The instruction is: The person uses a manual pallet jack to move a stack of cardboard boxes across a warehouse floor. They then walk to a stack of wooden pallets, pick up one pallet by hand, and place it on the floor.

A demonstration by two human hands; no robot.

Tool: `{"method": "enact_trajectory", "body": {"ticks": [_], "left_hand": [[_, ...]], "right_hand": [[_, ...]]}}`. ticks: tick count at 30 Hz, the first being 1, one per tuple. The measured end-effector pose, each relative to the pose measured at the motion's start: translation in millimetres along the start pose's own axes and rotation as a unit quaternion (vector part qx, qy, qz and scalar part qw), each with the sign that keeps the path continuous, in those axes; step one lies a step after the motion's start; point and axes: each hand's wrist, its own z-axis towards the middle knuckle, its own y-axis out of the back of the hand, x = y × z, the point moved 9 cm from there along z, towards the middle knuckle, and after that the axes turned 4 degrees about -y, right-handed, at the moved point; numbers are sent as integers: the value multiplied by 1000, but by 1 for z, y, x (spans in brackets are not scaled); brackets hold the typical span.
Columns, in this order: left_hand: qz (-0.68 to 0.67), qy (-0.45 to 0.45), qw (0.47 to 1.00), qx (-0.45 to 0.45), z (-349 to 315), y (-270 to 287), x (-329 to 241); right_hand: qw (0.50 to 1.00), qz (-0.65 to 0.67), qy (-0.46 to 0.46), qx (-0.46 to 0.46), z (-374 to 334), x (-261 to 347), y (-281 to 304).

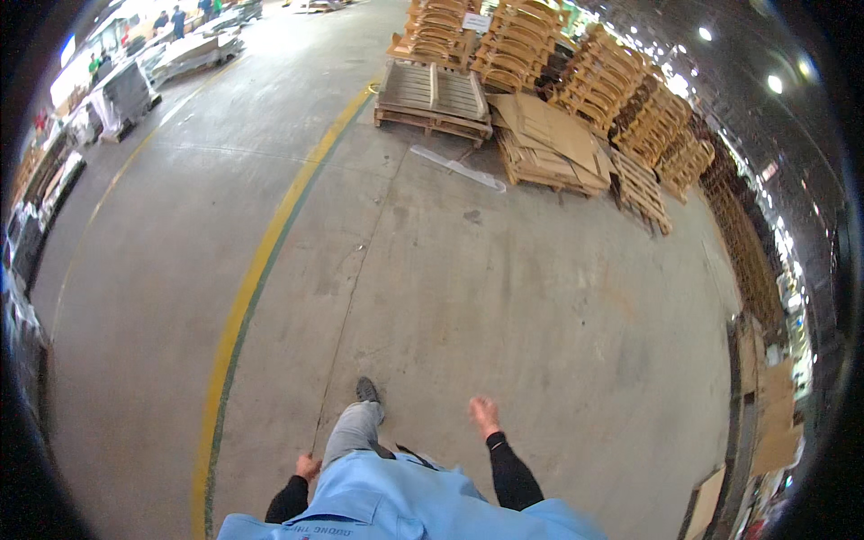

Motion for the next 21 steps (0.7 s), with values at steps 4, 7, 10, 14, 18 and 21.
{"method": "enact_trajectory", "body": {"ticks": [4, 7, 10, 14, 18, 21], "left_hand": [[-11, -53, 995, -90, 152, 77, -61], [-66, -57, 989, -121, 220, 147, -171], [-136, -89, 969, -187, 286, 214, -260], [-190, -57, 962, -187, 367, 255, -340], [-227, 67, 962, -134, 421, 263, -338], [-230, 150, 956, -103, 443, 277, -365]], "right_hand": [[959, -242, -52, 135, 36, -2, -91], [904, -347, -51, 246, 51, 51, -136], [943, -225, -79, 233, 125, 106, -180], [941, -269, -46, 199, 264, 242, -236], [964, -249, 2, 91, 417, 400, -296], [942, -311, 94, 84, 521, 504, -352]]}}
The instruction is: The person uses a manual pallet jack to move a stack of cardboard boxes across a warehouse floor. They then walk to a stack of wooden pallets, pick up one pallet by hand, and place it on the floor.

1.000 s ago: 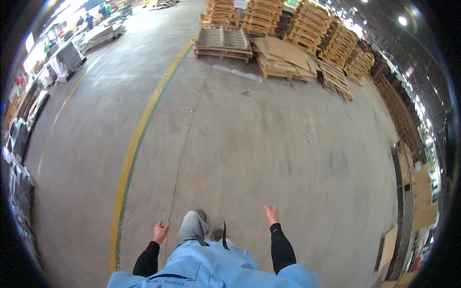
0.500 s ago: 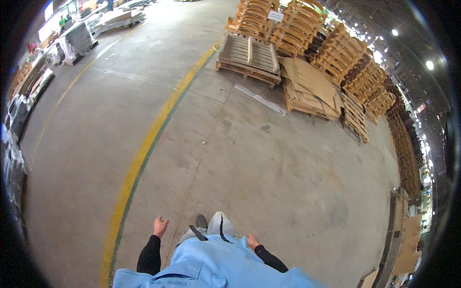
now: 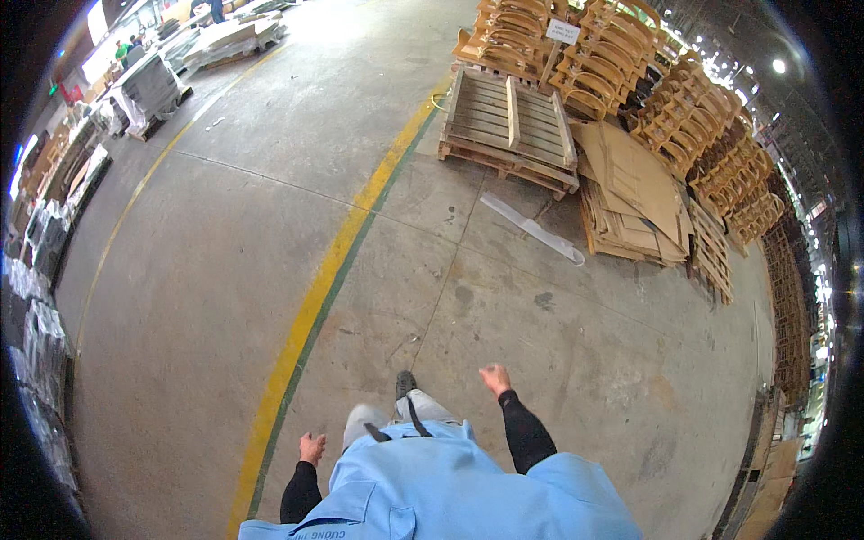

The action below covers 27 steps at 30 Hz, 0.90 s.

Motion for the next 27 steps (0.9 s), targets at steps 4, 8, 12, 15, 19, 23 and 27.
{"method": "enact_trajectory", "body": {"ticks": [4, 8, 12, 15, 19, 23, 27], "left_hand": [[-89, 19, 995, -50, 50, -3, -78], [-79, 33, 996, -19, 135, -29, -159], [-34, 25, 999, -2, 258, -60, -279], [-87, -58, 992, 72, 345, -88, -406], [63, -159, 985, 30, 458, -88, -587], [114, -223, 968, 5, 544, -86, -764], [117, -270, 956, -8, 599, -118, -916]], "right_hand": [[991, 94, 95, -2, 104, 191, 31], [966, 191, 150, 89, 169, 338, 21], [970, 139, 181, 82, 243, 401, -4], [987, -29, 85, 134, 286, 351, -24], [983, -63, -63, 159, 347, 327, 25], [980, 122, -153, 29, 435, 371, 93], [955, 214, -207, 0, 549, 424, 96]]}}
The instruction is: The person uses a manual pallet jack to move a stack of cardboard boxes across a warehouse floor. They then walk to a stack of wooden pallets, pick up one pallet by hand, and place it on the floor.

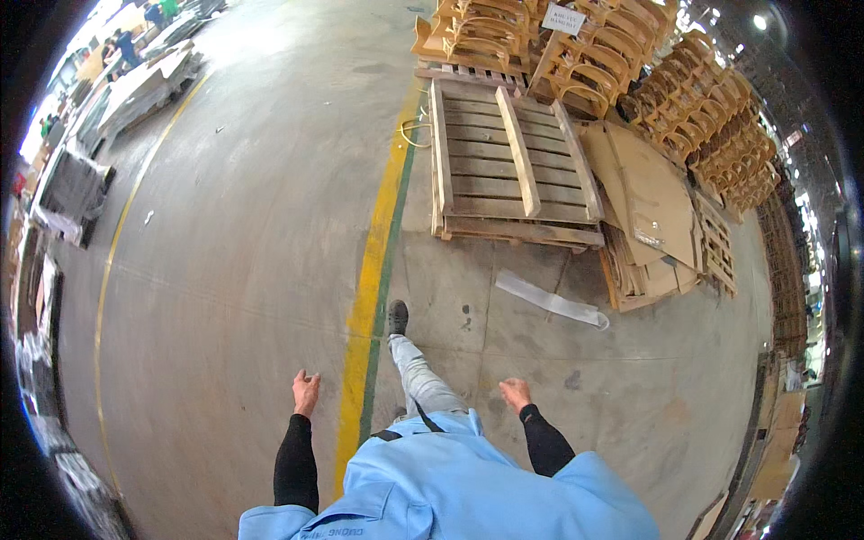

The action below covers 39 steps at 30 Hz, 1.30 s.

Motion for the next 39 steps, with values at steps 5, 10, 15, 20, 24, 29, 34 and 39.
{"method": "enact_trajectory", "body": {"ticks": [5, 10, 15, 20, 24, 29, 34, 39], "left_hand": [[-6, 98, 990, 99, 109, -23, -35], [-70, 154, 979, 118, 164, -21, -109], [166, -27, 984, 54, 300, -13, -123], [85, 112, 976, 164, 472, -62, -194], [-48, 134, 978, 154, 634, -91, -345], [-23, 44, 987, 152, 779, -89, -542], [16, -7, 990, 141, 898, -101, -632], [33, 97, 991, 83, 909, -105, -617]], "right_hand": [[992, -94, 64, 54, 104, 183, -98], [939, -215, 269, 28, 173, 407, -174], [955, -33, 290, 45, 223, 644, -180], [981, -40, 189, -18, 321, 740, -159], [990, -128, 16, -51, 412, 737, -121], [997, -51, -6, -55, 479, 796, -72], [994, -44, -97, -3, 593, 849, -52], [990, -93, -99, 25, 764, 874, -104]]}}
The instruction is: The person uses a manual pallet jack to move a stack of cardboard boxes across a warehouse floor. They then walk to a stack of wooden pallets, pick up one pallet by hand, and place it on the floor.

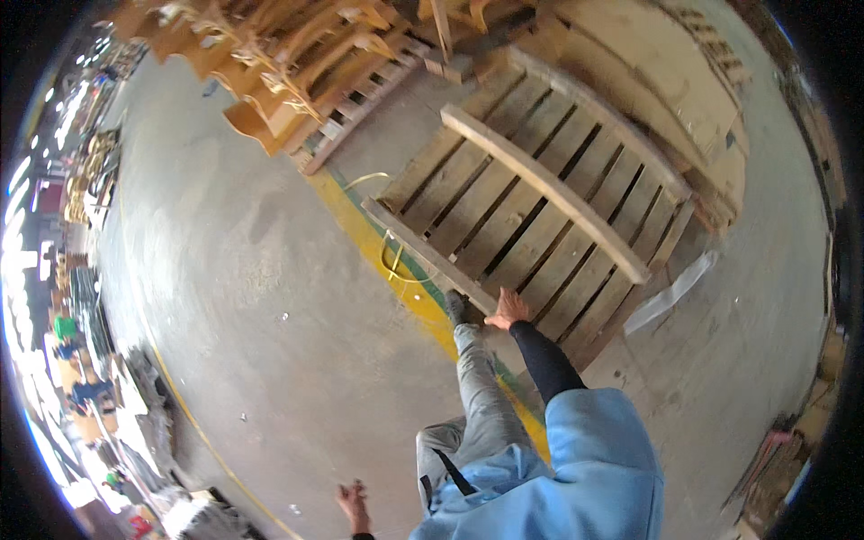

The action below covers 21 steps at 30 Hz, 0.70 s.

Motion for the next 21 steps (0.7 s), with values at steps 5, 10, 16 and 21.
{"method": "enact_trajectory", "body": {"ticks": [5, 10, 16, 21], "left_hand": [[327, -4, 936, 127, -12, -6, 61], [266, 27, 949, 164, 16, -45, -18], [173, 21, 977, 123, 111, -83, -123], [170, -47, 973, 150, 190, -108, -191]], "right_hand": [[997, -67, -29, -30, 74, 70, -4], [987, -14, -46, -154, 156, 50, -53], [986, 44, 35, -159, 146, 67, -46], [984, 63, 52, -161, 136, 59, -46]]}}
